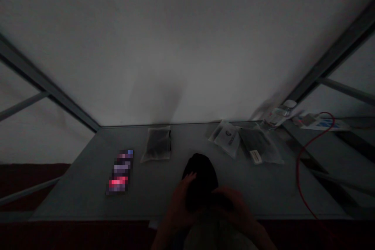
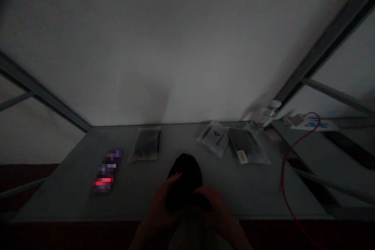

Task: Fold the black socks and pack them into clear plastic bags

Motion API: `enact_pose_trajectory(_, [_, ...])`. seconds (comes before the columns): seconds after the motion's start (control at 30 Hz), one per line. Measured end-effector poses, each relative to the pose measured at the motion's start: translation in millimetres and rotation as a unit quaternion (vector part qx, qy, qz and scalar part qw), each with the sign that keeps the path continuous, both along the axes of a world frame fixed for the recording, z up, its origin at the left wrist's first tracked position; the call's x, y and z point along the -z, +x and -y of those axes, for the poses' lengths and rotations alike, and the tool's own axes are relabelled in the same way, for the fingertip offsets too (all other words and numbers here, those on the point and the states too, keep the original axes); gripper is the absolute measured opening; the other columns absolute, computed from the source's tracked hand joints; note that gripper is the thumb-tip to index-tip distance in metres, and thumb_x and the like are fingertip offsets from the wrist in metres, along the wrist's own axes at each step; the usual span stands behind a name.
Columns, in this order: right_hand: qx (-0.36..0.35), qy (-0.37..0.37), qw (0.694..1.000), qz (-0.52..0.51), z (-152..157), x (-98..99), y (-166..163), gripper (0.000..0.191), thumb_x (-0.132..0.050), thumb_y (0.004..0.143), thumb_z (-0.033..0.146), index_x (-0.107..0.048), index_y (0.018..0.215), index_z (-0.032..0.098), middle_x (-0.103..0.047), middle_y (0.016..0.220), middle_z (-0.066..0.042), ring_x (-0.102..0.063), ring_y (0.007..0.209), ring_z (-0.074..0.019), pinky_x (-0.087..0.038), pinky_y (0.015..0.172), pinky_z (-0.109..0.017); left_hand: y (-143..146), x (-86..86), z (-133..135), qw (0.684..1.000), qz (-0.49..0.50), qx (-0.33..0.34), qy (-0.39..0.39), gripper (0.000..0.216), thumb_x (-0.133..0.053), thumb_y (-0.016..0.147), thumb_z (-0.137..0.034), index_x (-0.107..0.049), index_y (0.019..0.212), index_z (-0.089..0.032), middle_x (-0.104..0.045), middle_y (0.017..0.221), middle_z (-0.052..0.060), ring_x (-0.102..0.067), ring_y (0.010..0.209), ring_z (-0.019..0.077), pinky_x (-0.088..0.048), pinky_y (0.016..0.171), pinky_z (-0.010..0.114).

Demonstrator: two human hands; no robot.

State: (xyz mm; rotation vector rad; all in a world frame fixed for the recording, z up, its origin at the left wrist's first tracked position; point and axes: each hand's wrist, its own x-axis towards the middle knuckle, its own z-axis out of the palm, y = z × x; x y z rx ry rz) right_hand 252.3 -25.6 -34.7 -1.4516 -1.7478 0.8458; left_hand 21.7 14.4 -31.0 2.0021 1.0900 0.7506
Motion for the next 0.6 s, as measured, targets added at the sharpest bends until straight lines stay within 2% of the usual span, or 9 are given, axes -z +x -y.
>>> enact_pose_trajectory(0.1, [-0.017, -0.025, 0.998, -0.053, 2, 0.1, 0, 0.024, -0.068, 0.075, 0.035, -0.071, 0.098, 0.027, -0.076, 0.095, -0.005, -0.071, 0.089, -0.0255, -0.055, 0.081, -0.039, -6, -2.1, -3, 0.999, -0.030, 0.030, 0.003, 0.084, -0.073, 0.070, -0.036, -0.035, 0.144, -0.024, -0.045, 0.146, 0.014, -0.045, 0.133, 0.0311, -0.039, 0.109, 0.051])
enact_pose_trajectory(0.17, [0.024, -0.048, 0.996, -0.076, 1, 4.4, -4, 0.022, -0.069, 0.074, 0.039, -0.072, 0.092, 0.028, -0.076, 0.090, -0.003, -0.071, 0.084, -0.0259, -0.056, 0.078, -0.039, -8, -3.5, -6, 0.999, -0.046, 0.017, -0.017, 0.074, -0.072, 0.071, -0.037, -0.044, 0.139, -0.026, -0.053, 0.140, 0.012, -0.051, 0.128, 0.0303, -0.042, 0.106, 0.049])
enact_pose_trajectory(0.27, [0.136, -0.060, 0.986, -0.080, -12, 9.7, -14, 0.028, -0.067, 0.073, 0.048, -0.071, 0.089, 0.025, -0.076, 0.085, -0.005, -0.070, 0.081, -0.0277, -0.056, 0.074, -0.040, -2, -4.8, -13, 0.992, -0.066, -0.069, -0.082, 0.050, -0.062, 0.080, -0.043, -0.058, 0.126, -0.025, -0.067, 0.121, 0.011, -0.062, 0.112, 0.0291, -0.049, 0.096, 0.047])
enact_pose_trajectory(0.37, [0.212, -0.043, 0.974, -0.065, -35, 8.1, -25, 0.036, -0.060, 0.078, 0.053, -0.067, 0.094, 0.021, -0.074, 0.086, -0.007, -0.070, 0.083, -0.0277, -0.055, 0.073, -0.039, 11, -6.8, -23, 0.977, -0.061, -0.162, -0.122, 0.043, -0.053, 0.085, -0.049, -0.065, 0.115, -0.020, -0.072, 0.107, 0.011, -0.067, 0.101, 0.0289, -0.051, 0.089, 0.043])
enact_pose_trajectory(0.47, [0.239, -0.056, 0.969, -0.003, -58, 3.9, -34, 0.038, -0.054, 0.083, 0.055, -0.062, 0.094, 0.019, -0.073, 0.080, -0.009, -0.070, 0.076, -0.0276, -0.053, 0.065, -0.036, 27, -10.3, -34, 0.966, -0.076, -0.217, -0.114, 0.040, -0.051, 0.087, -0.049, -0.069, 0.105, -0.017, -0.074, 0.100, 0.013, -0.069, 0.094, 0.0291, -0.052, 0.084, 0.040])
enact_pose_trajectory(0.6, [0.274, -0.064, 0.946, 0.158, -75, 1.9, -42, 0.044, -0.048, 0.089, 0.054, -0.059, 0.104, 0.014, -0.072, 0.083, -0.015, -0.070, 0.075, -0.0310, -0.050, 0.063, -0.037, 43, -14.3, -48, 0.946, -0.150, -0.274, -0.085, 0.038, -0.049, 0.090, -0.045, -0.070, 0.101, -0.016, -0.074, 0.095, 0.015, -0.070, 0.089, 0.0300, -0.052, 0.080, 0.040])
